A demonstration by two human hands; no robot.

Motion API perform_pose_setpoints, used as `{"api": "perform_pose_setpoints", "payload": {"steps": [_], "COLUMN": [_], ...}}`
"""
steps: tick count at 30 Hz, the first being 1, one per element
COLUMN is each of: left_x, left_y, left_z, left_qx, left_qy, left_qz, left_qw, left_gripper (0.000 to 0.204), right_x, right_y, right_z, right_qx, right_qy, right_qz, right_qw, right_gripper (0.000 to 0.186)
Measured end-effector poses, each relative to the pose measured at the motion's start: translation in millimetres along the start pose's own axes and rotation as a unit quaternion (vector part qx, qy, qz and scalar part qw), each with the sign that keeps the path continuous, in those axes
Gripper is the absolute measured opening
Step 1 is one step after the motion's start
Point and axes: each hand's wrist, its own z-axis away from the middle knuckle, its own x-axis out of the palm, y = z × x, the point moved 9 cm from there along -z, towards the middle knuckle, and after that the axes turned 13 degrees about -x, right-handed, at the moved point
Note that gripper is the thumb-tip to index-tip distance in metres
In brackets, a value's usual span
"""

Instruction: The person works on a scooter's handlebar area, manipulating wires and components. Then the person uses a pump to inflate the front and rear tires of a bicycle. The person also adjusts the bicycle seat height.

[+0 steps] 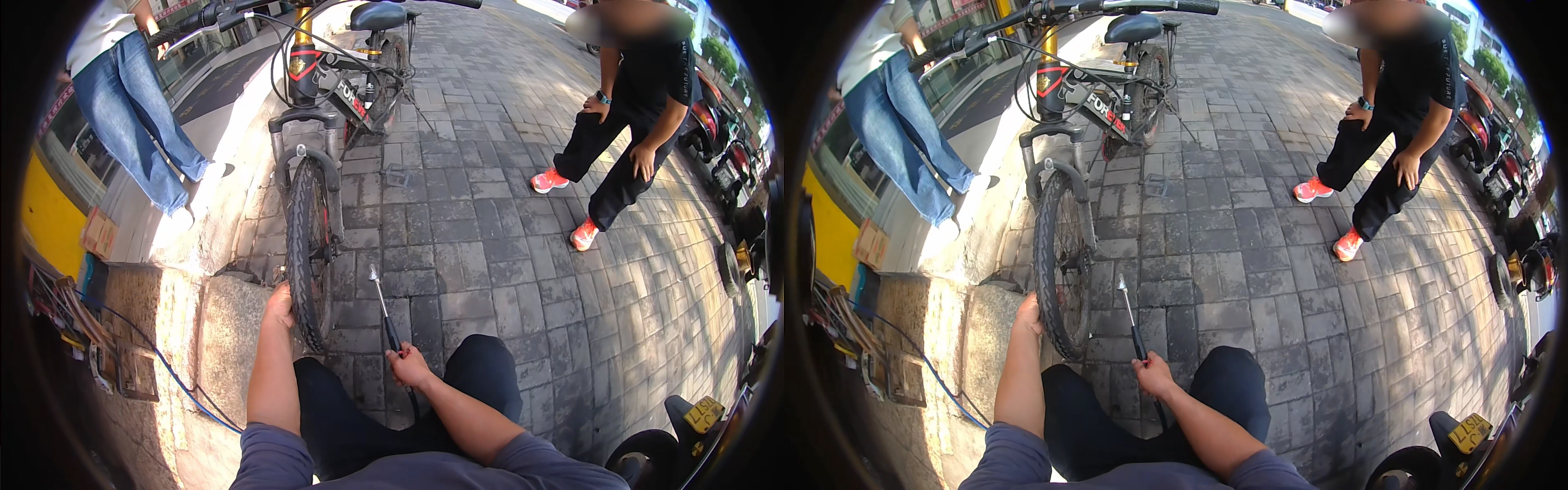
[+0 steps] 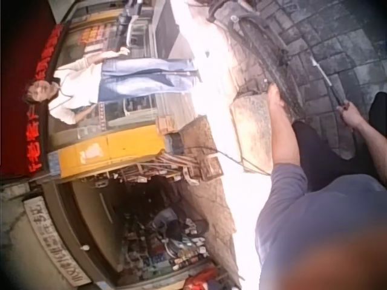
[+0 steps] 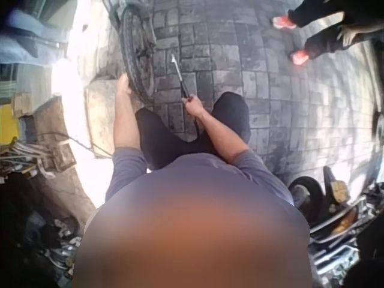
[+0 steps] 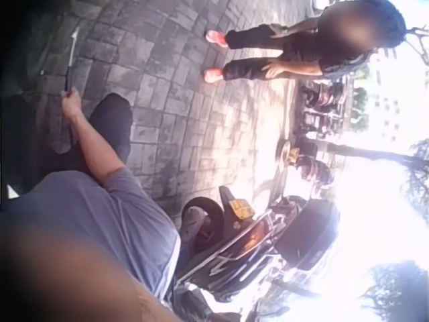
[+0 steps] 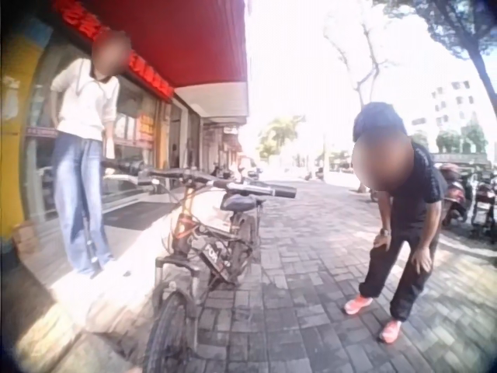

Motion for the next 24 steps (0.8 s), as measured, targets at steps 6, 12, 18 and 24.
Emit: {"api": "perform_pose_setpoints", "payload": {"steps": [6, 12, 18, 24], "left_x": [1, -3, -6, 1], "left_y": [4, 1, 1, 1], "left_z": [0, -2, -3, 6], "left_qx": [0.018, 0.002, 0.004, 0.0], "left_qy": [-0.004, 0.008, 0.017, 0.01], "left_qz": [0.012, 0.011, -0.009, 0.012], "left_qw": [1.0, 1.0, 1.0, 1.0], "left_gripper": [0.024, 0.022, 0.022, 0.021], "right_x": [0, 0, -2, -2], "right_y": [-5, -6, 2, 12], "right_z": [3, 4, 0, -7], "right_qx": [-0.006, -0.01, -0.008, -0.007], "right_qy": [0.006, -0.002, -0.001, -0.005], "right_qz": [-0.026, -0.015, 0.011, 0.04], "right_qw": [1.0, 1.0, 1.0, 0.999], "right_gripper": [0.023, 0.023, 0.027, 0.03]}}
